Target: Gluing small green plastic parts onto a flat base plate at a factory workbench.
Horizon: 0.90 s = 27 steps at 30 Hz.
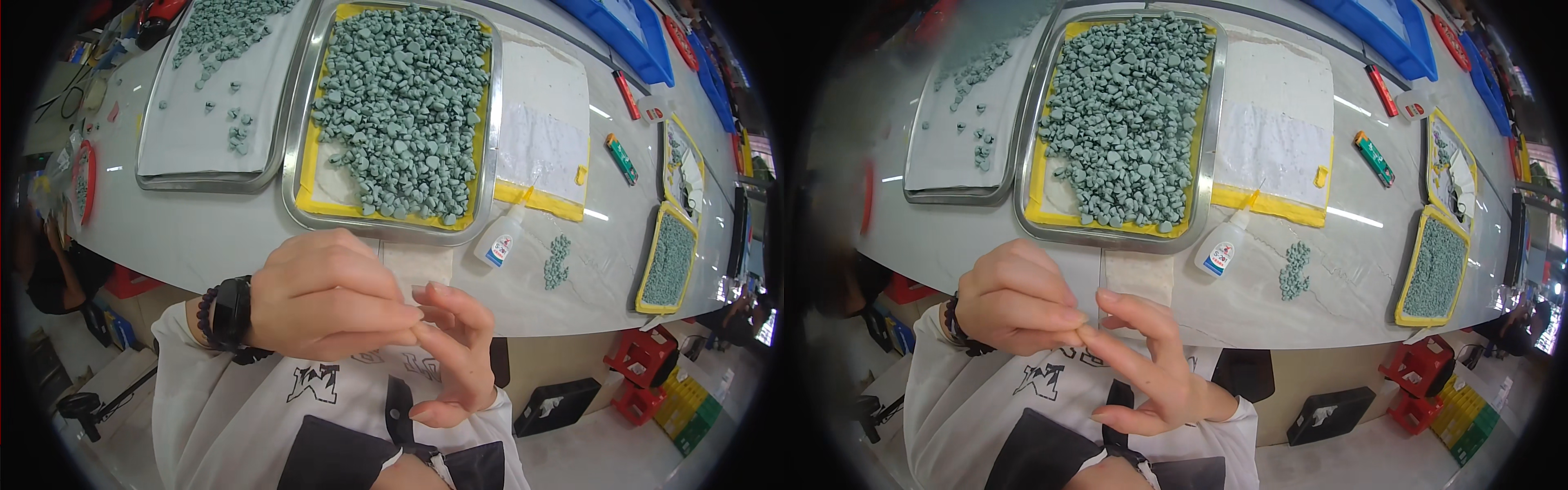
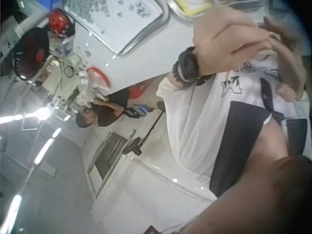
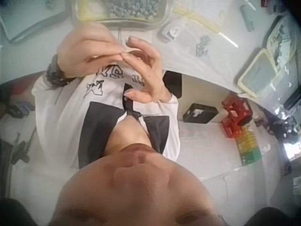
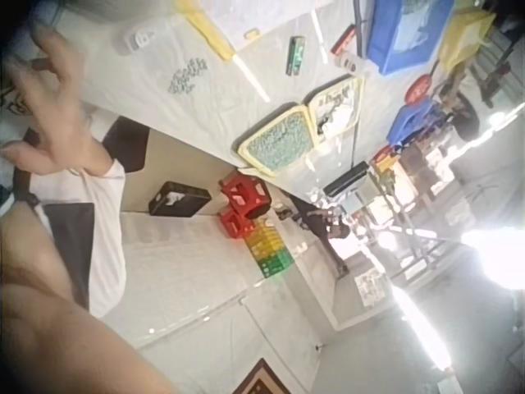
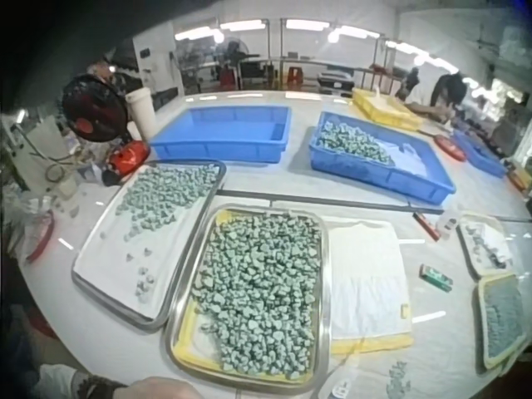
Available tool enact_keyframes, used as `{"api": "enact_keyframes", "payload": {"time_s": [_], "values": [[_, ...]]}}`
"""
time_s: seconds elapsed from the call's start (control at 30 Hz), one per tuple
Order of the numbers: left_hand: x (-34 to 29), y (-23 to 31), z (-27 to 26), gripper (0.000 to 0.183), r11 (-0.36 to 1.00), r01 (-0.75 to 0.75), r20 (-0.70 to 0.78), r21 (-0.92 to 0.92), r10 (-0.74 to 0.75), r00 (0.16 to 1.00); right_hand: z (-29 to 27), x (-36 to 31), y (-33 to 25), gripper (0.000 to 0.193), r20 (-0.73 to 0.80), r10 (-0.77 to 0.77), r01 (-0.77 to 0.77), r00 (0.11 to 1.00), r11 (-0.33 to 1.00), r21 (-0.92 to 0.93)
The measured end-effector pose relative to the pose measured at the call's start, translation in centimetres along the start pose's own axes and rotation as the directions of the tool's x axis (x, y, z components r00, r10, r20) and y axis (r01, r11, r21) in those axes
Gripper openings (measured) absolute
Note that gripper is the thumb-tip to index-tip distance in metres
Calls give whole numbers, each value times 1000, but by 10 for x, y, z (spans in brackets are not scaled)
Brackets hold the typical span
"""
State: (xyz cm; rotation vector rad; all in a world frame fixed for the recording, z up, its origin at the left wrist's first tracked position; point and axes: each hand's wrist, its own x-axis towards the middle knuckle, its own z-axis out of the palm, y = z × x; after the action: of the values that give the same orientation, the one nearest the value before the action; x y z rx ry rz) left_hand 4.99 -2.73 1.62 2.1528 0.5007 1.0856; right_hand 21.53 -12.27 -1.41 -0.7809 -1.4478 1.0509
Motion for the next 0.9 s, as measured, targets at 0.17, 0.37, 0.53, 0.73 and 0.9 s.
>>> {"api": "enact_keyframes", "payload": {"time_s": [0.17,0.37,0.53,0.73,0.9], "values": [[7,-6,0,21,979,78,66,-187,-66,996,-2,4,1,60,-42,-23,25,999,999,44],[7,-6,-4,19,912,202,97,-357,-179,979,0,1,-4,58,-15,100,-96,995,982,161],[11,-6,-10,15,819,341,219,-462,-267,939,-1,9,0,58,38,108,-113,993,979,171],[11,-9,-17,18,861,288,139,-419,-253,958,4,20,1,58,38,80,-86,996,980,178],[15,-2,-18,20,888,256,108,-382,-232,967,9,15,-8,62,7,126,-122,992,948,295]]}}
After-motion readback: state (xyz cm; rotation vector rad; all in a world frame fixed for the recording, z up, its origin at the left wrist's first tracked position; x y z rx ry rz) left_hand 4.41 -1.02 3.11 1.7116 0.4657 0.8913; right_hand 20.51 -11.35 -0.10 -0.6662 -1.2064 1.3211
